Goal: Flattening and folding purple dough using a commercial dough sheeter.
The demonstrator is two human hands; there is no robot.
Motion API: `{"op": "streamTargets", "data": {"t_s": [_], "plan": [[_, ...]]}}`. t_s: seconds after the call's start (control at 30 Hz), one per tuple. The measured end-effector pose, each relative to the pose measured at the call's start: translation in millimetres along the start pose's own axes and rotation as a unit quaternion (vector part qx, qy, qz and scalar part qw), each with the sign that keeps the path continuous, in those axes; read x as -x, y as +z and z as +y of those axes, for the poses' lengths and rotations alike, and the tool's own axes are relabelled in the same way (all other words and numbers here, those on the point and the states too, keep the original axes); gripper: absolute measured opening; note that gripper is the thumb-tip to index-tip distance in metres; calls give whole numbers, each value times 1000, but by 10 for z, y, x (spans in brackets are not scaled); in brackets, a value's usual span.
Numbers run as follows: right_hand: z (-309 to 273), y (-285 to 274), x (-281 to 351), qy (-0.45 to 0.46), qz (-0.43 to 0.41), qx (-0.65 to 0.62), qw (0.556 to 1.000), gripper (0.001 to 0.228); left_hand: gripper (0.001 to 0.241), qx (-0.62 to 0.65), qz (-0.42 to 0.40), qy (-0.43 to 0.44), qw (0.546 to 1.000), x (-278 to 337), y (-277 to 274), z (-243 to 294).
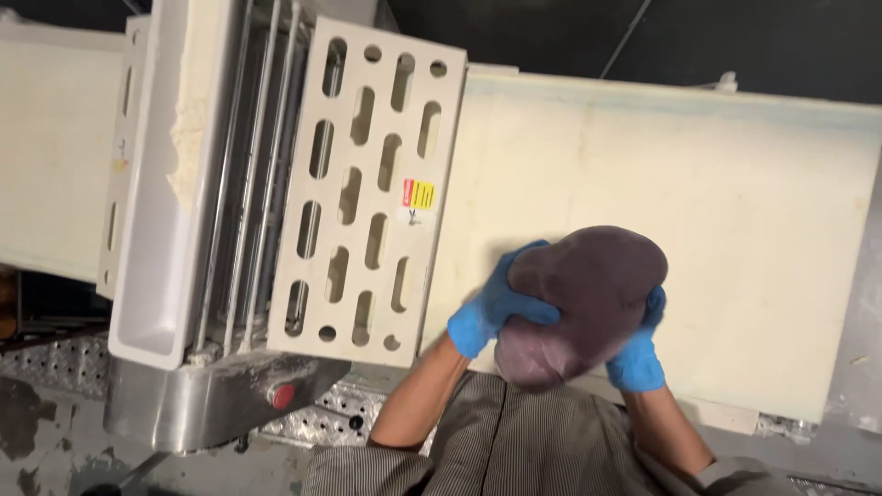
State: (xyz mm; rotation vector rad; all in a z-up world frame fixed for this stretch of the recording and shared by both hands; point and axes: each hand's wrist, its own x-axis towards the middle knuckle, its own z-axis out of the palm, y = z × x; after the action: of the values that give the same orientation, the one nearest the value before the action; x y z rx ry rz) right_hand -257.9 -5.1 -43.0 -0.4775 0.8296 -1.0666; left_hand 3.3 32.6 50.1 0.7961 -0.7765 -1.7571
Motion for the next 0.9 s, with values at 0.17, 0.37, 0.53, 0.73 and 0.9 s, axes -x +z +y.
{"op": "streamTargets", "data": {"t_s": [0.17,0.37,0.53,0.73,0.9], "plan": [[28,168,-63,-3,-42,-161,986,66,70,-33,83,27,996,-94,-491,-377],[235,853,-46,-242,121,140,952,34,61,52,307,13,950,-78,-623,-1332],[127,1213,-63,-44,56,-21,997,48,65,433,323,8,842,-71,-421,-948],[255,90,-456,-56,-115,23,992,73,88,59,135,173,974,-24,-151,-112],[-872,1119,-382,-100,-205,190,955,81,79,82,132,139,978,-388,-295,-23]]}}
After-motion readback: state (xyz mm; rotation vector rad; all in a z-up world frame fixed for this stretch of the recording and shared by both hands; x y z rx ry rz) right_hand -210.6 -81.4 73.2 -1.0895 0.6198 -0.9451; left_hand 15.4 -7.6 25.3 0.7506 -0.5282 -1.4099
